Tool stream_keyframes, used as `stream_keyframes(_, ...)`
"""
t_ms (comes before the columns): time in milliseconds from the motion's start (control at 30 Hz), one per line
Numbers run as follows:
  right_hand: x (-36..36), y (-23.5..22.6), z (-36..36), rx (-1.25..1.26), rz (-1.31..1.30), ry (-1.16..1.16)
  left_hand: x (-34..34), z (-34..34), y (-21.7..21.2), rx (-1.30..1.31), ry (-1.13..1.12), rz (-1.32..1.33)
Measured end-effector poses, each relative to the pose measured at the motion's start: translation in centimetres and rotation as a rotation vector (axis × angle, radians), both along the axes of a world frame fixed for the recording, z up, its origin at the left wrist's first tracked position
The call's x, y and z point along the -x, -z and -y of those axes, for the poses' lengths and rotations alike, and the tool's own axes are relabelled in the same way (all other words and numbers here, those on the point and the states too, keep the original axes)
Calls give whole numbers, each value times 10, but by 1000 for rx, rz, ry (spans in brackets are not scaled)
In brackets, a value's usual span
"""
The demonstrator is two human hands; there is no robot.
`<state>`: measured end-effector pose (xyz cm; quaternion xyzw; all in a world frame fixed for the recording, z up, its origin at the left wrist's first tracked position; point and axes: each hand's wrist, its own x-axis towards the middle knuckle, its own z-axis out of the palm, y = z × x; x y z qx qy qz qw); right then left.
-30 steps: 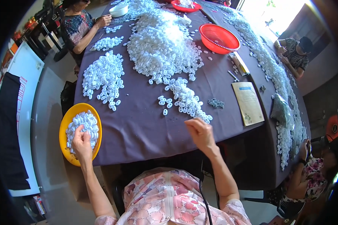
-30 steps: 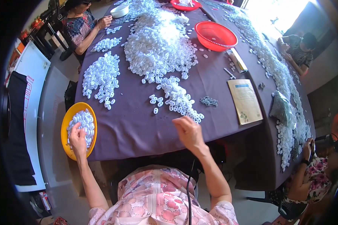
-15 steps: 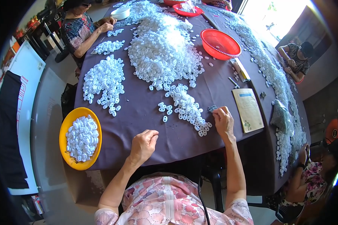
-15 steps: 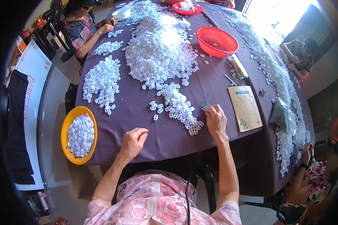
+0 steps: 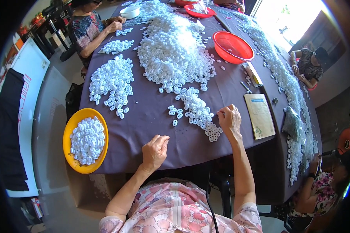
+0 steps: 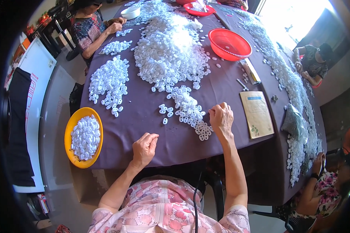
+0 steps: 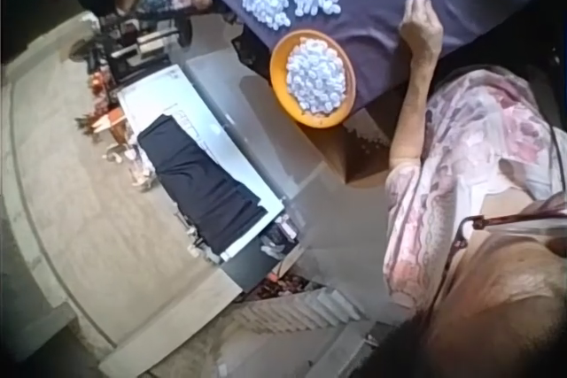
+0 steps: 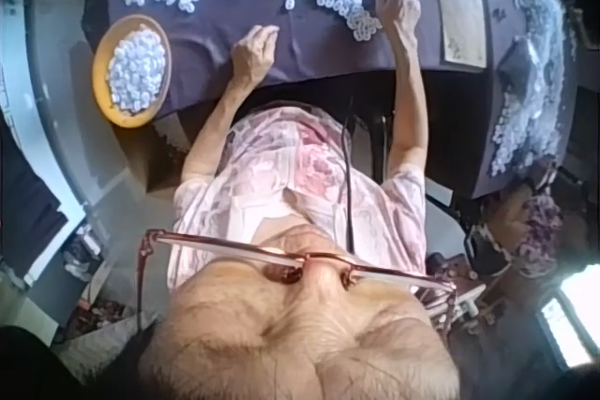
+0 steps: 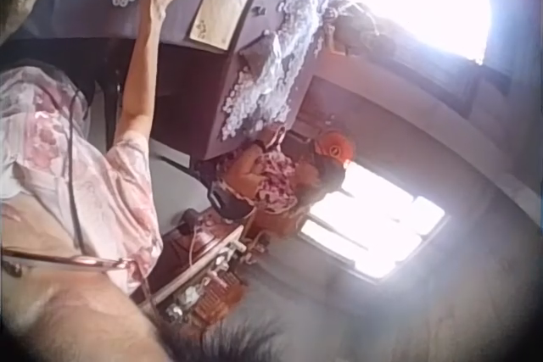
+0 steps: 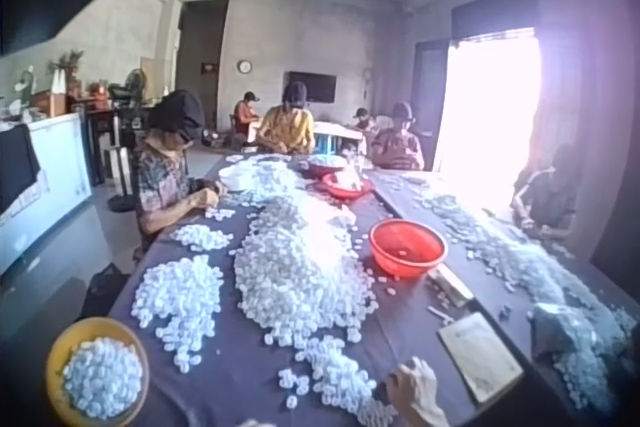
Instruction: The person assembles plastic cord locks by inserting springs and small components into the plastic pieces by hand.
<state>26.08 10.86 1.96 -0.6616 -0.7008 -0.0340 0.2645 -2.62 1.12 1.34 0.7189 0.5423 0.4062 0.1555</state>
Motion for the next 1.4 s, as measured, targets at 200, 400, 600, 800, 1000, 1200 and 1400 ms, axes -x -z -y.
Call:
stream_keyframes(200,10,2,-5,42,20,-4,5,3,2,-15,-33,-13)
stream_keyframes(400,4,6,-10,-10,77,-29,4,2,4,-36,-25,-19)
stream_keyframes(600,13,6,-6,-130,79,-65,6,0,2,31,-19,25)
stream_keyframes(800,8,7,20,-128,-320,-32,8,-63,-2,14,-22,147)
stream_keyframes(1000,-12,22,36,-152,-451,41,-18,-148,7,-17,-12,77)
stream_keyframes(1200,-14,24,35,-109,-561,65,-36,-182,9,183,-47,-109)
stream_keyframes(1400,-11,19,35,-99,-526,61,-39,-191,5,224,-31,-127)
